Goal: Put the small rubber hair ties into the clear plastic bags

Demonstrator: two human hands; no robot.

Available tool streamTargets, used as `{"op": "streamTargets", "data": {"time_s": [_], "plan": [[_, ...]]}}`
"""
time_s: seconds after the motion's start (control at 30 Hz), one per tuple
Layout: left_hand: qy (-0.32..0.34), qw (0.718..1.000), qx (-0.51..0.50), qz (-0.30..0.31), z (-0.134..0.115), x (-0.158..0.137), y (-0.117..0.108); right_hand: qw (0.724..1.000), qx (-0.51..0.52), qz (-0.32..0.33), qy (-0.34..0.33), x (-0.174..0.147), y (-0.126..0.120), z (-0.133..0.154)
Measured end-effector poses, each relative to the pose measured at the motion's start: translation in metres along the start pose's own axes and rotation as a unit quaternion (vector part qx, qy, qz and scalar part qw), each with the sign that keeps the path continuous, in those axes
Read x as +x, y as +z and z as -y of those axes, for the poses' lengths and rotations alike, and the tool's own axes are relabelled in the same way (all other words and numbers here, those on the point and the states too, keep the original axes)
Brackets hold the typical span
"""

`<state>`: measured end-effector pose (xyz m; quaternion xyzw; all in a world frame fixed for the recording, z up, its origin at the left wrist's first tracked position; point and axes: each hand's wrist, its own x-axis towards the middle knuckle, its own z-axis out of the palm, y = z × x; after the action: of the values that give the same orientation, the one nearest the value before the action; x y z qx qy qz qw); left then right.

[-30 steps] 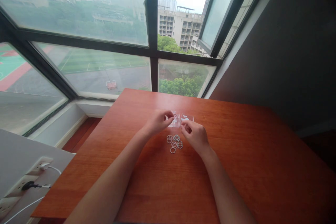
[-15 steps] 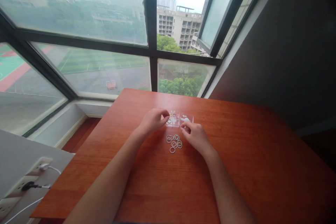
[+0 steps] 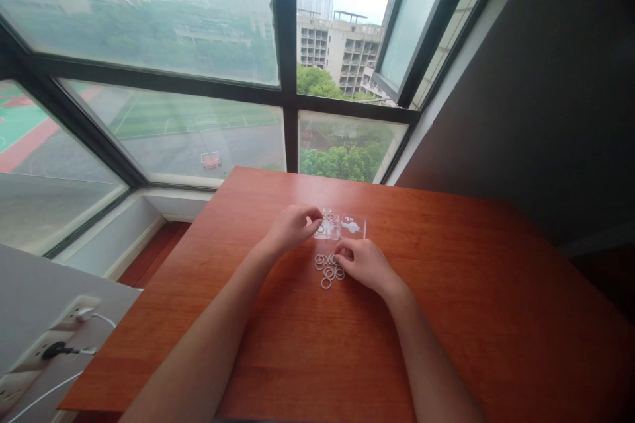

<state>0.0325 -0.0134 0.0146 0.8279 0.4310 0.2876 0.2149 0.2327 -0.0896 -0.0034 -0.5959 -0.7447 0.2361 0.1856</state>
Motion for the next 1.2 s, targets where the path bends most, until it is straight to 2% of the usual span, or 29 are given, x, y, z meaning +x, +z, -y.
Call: {"op": "streamTargets", "data": {"time_s": [0.33,0.53,0.73,0.93,1.2], "plan": [[-0.008,1.000,-0.008,0.007,-0.002,0.000,0.001,1.000,-0.016,-0.006,0.000,0.001,0.002,0.001],[-0.005,1.000,-0.022,0.015,-0.005,0.000,0.002,0.996,0.033,-0.077,0.012,0.005,0.001,-0.001],[-0.002,0.994,-0.090,0.065,-0.021,0.001,0.007,0.987,0.064,-0.145,0.027,0.005,-0.002,0.002],[0.004,0.985,-0.143,0.094,-0.035,-0.001,0.012,0.982,0.092,-0.166,0.010,0.004,-0.001,0.003],[0.005,0.983,-0.164,0.084,-0.035,-0.002,0.013,0.979,0.106,-0.176,0.000,0.005,0.000,0.002]]}}
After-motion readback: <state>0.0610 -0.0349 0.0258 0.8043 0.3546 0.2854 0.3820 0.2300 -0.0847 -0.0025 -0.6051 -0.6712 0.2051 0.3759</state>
